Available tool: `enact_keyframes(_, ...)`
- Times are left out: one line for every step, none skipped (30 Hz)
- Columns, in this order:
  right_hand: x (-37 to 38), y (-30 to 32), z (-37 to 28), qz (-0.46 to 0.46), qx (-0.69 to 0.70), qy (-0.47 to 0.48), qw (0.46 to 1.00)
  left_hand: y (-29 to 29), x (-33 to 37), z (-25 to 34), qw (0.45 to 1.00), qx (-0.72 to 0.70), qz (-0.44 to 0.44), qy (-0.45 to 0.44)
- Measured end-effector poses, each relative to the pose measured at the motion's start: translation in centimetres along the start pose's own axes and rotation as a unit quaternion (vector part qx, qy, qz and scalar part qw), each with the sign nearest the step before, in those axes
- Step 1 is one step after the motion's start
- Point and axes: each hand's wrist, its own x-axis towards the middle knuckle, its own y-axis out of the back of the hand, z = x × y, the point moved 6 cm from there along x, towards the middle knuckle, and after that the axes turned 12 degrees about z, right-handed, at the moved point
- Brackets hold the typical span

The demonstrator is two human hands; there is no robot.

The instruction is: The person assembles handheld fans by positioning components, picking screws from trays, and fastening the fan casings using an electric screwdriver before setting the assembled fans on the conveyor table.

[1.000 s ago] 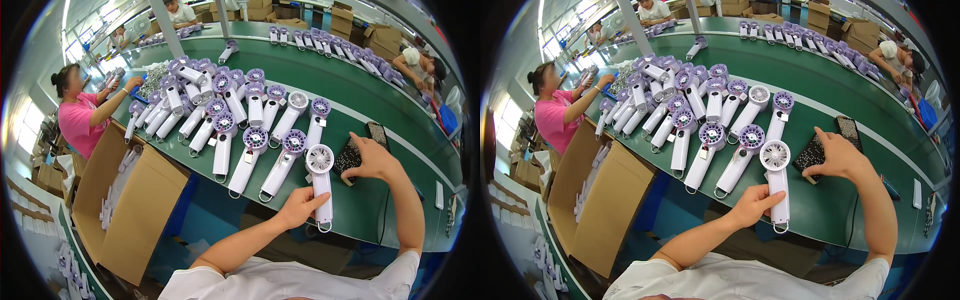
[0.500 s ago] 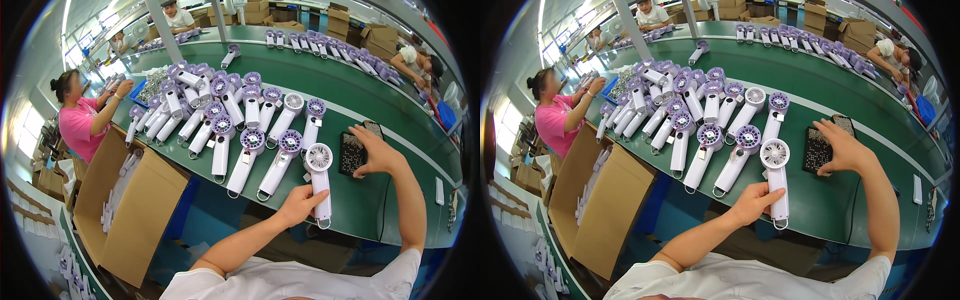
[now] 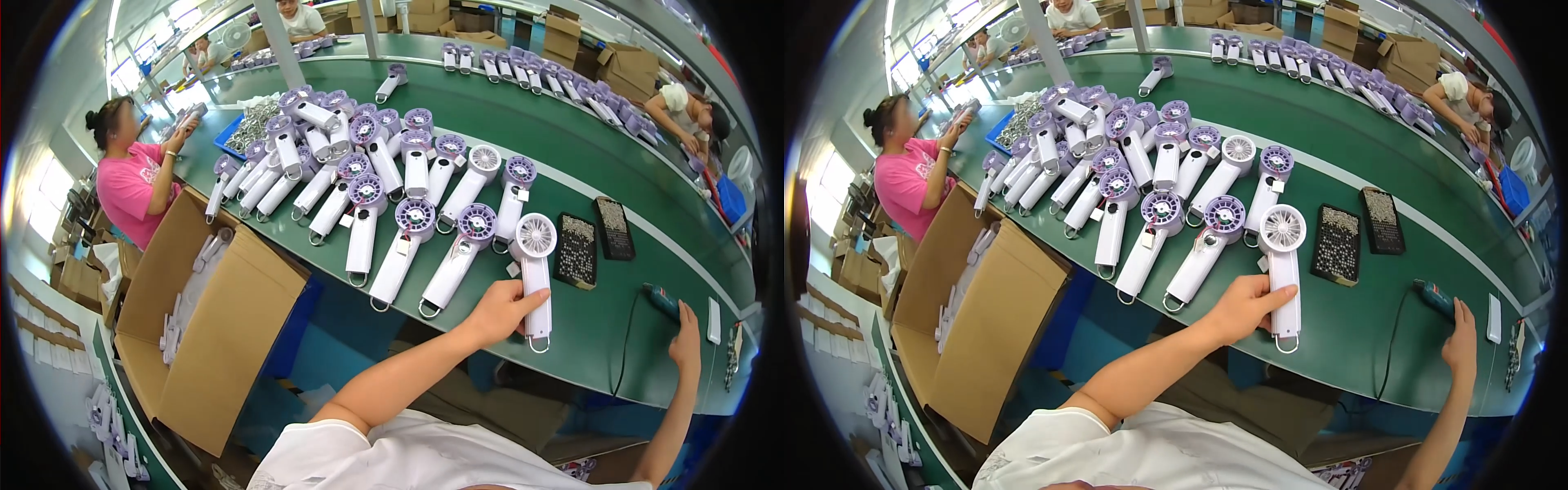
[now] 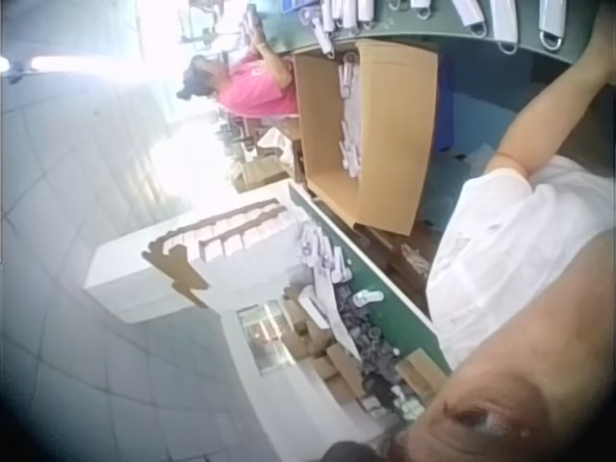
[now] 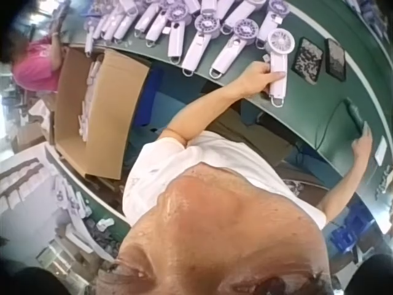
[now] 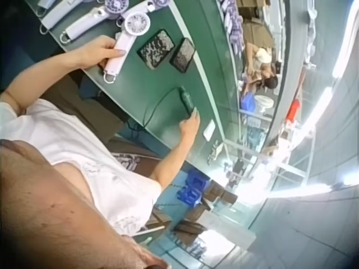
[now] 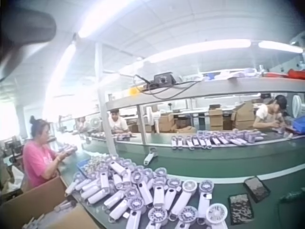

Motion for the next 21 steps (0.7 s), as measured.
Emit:
enact_keyframes(-0.2, -0.6, 0.5, 0.0, 0.0, -0.002, 1.0, -0.1, 0.2, -0.4, 1.0, 0.002, -0.009, 0.009)
enact_keyframes(0.0, -1.1, 0.8, 0.021, 0.0, 0.003, 1.0, -0.2, 0.3, -0.5, 1.0, -0.002, -0.002, 0.012)
enact_keyframes(0.2, -1.5, 1.1, 0.041, -0.001, 0.008, 0.999, -0.3, 0.1, -0.5, 1.0, 0.0, -0.001, 0.011)
enact_keyframes(0.5, -2.0, 1.6, 0.041, 0.002, 0.009, 0.999, -0.3, -0.1, -0.5, 1.0, -0.019, 0.014, 0.003)
enact_keyframes(0.7, -2.5, 2.0, 0.04, 0.021, 0.019, 0.999, -0.4, -0.3, -0.5, 0.999, -0.036, 0.026, -0.003)
enact_keyframes(1.6, -2.5, 1.2, 0.04, 0.042, 0.035, 0.998, -0.2, -0.5, -0.5, 0.999, -0.035, 0.029, -0.005)
enact_keyframes(2.2, -2.1, 0.7, 0.04, 0.044, 0.037, 0.998, -0.1, -0.7, -0.5, 0.999, -0.032, 0.022, -0.012)
enact_keyframes(2.5, -1.8, 0.3, 0.003, 0.048, 0.034, 0.998, -0.1, -0.9, -0.6, 0.999, -0.029, 0.016, -0.019)
enact_keyframes(2.9, -1.6, -0.1, -0.032, 0.052, 0.028, 0.998, -0.1, -0.9, -0.6, 0.999, -0.028, 0.015, -0.019)
enact_keyframes(3.1, -1.6, -0.1, -0.032, 0.051, 0.025, 0.998, -0.2, -0.8, -0.6, 0.999, -0.022, 0.013, -0.026)
enact_keyframes(3.0, -1.5, -0.3, -0.023, 0.043, 0.045, 0.998, -0.3, -0.8, -0.8, 0.999, -0.017, 0.008, -0.03)
enact_keyframes(2.6, -1.2, 0.0, -0.016, 0.031, 0.06, 0.998, -0.4, -0.4, -0.9, 0.999, -0.001, 0.015, -0.038)
enact_keyframes(2.5, -1.1, -0.4, 0.006, 0.032, 0.094, 0.995, -0.5, -0.1, -1.1, 0.999, 0.017, 0.014, -0.041)
enact_keyframes(2.6, -1.0, -1.0, 0.023, 0.027, 0.12, 0.992, -0.3, 0.1, -1.3, 0.999, 0.03, 0.001, -0.013)
enact_keyframes(3.1, -1.1, -1.8, 0.035, 0.024, 0.127, 0.991, 0.1, 0.0, -1.2, 0.999, 0.028, 0.016, -0.013)
enact_keyframes(4.1, 0.2, -4.8, 0.041, 0.044, 0.143, 0.988, 0.7, -0.2, -0.9, 0.999, 0.019, 0.028, 0.0)
enact_keyframes(5.3, 0.2, -6.1, 0.0, 0.075, 0.145, 0.987, 1.7, -0.2, -1.2, 0.999, 0.012, 0.039, -0.01)
enact_keyframes(5.6, 0.5, -7.4, 0.077, 0.087, 0.196, 0.974, 2.0, -0.6, -0.7, 0.997, -0.034, 0.064, -0.025)
enact_keyframes(5.8, 0.5, -7.8, 0.054, 0.086, 0.177, 0.979, 2.0, -1.1, 0.1, 0.997, -0.04, 0.066, -0.021)
enact_keyframes(5.3, 0.1, -7.3, 0.101, 0.111, 0.175, 0.973, 1.4, -1.3, 0.7, 0.996, -0.072, 0.056, -0.01)
enact_keyframes(5.0, 1.1, -7.7, 0.115, 0.123, 0.108, 0.98, 2.6, -0.2, -0.9, 0.998, -0.041, 0.041, -0.018)
